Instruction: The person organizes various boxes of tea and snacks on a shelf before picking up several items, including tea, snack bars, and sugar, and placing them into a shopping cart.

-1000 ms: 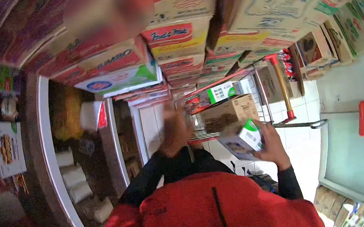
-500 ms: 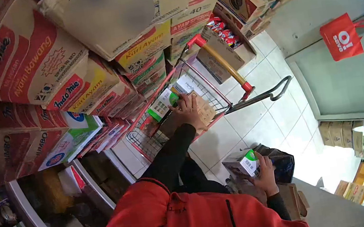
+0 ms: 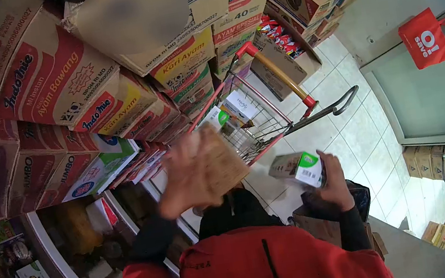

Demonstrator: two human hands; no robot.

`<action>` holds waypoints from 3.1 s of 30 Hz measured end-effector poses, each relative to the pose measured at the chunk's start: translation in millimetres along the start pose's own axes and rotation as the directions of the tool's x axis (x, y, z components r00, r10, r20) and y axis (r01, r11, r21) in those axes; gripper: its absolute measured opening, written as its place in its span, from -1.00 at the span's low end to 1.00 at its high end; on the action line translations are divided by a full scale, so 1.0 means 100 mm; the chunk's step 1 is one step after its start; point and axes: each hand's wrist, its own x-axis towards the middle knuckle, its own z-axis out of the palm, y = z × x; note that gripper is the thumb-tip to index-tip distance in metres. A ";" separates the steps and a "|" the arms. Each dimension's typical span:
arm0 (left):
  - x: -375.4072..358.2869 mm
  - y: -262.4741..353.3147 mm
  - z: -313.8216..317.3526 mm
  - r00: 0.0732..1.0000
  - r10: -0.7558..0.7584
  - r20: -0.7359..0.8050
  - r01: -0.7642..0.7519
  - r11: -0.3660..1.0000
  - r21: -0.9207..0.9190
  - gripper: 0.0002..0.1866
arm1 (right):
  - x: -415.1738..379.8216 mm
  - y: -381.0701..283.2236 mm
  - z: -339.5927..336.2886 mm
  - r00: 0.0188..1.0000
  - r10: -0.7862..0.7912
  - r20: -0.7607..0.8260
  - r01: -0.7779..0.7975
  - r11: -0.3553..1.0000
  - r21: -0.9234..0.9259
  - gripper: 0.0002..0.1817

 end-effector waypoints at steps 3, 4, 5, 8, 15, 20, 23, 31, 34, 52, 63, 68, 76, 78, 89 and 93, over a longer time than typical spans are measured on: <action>-0.55 -0.01 -0.86 0.991 -0.128 -0.028 0.125 0.988 -0.090 0.50 | 0.44 -0.16 -0.08 0.989 -0.144 -0.028 0.145 0.989 0.023 -0.11; -0.78 0.03 -1.04 0.978 -0.194 -0.073 0.194 0.981 -0.008 0.49 | 0.61 -0.21 -0.05 0.965 -0.263 -0.011 0.263 0.964 0.028 -0.15; -0.99 0.02 -1.16 0.975 -0.210 -0.080 0.210 0.978 -0.006 0.49 | 0.78 -0.26 0.00 0.925 -0.381 0.004 0.380 0.924 0.035 -0.19; -1.54 0.03 -1.28 0.919 -0.353 -0.177 0.368 0.928 0.059 0.50 | 1.32 -0.20 0.61 0.834 -0.545 0.088 0.548 0.836 -0.020 -0.32; -2.52 -0.07 -0.80 0.568 -0.712 -0.413 0.804 0.588 0.093 0.52 | 1.82 0.48 2.27 0.820 -0.406 0.402 0.529 0.807 -0.263 -0.56; -3.15 -0.27 -0.32 0.376 -0.814 -0.443 0.924 0.364 0.115 0.50 | 1.80 0.92 2.74 0.905 -0.227 0.361 0.393 0.772 -0.500 -0.68; -3.35 -0.32 -0.25 0.301 -0.852 -0.429 0.954 0.261 0.151 0.48 | 1.87 0.98 2.79 0.885 -0.283 0.370 0.445 0.749 -0.491 -0.67; -4.05 -0.79 0.15 0.171 -0.889 -0.426 0.956 0.045 0.290 0.38 | 1.89 0.75 3.01 0.877 -0.405 0.260 0.474 0.637 -0.608 -0.63; -4.35 -1.01 0.33 0.233 -0.893 -0.386 0.956 0.137 0.261 0.32 | 1.79 0.70 2.96 0.917 -0.319 0.239 0.399 0.711 -0.579 -0.63; -5.37 -1.27 0.79 0.062 -0.998 0.022 0.852 0.042 -0.522 0.09 | 0.86 0.35 2.26 0.912 -0.165 0.376 0.322 0.855 -0.406 -0.40; -5.00 -0.81 0.98 -0.039 -0.945 -0.324 0.778 0.175 -0.604 0.07 | 1.47 1.15 0.96 0.818 -0.565 0.110 0.323 0.292 -0.900 -0.48; -4.53 -0.47 0.60 0.038 -0.873 -0.486 0.948 0.185 -0.259 0.13 | 1.48 1.15 0.01 0.947 0.245 0.209 0.148 0.244 -0.958 -0.63; -4.20 -0.46 0.21 0.174 -0.766 -0.619 0.851 0.434 -0.297 0.01 | 1.22 1.28 0.13 0.863 0.461 0.207 0.141 0.174 -0.975 -0.75; -4.15 -0.49 0.09 0.265 -0.730 -0.630 0.751 0.566 -0.340 -0.09 | 1.20 1.40 0.20 0.855 0.485 0.181 0.112 0.169 -0.979 -0.75; -4.82 0.43 -1.61 0.315 -0.603 -0.733 0.690 0.676 -0.260 -0.11 | 1.44 1.36 0.35 0.877 0.393 0.275 0.272 0.064 -0.960 -0.62; -5.51 -0.22 -1.91 0.028 -0.556 -0.831 0.814 0.495 -0.304 -0.12 | 1.49 1.13 0.40 0.881 0.378 0.286 0.276 0.082 -0.958 -0.63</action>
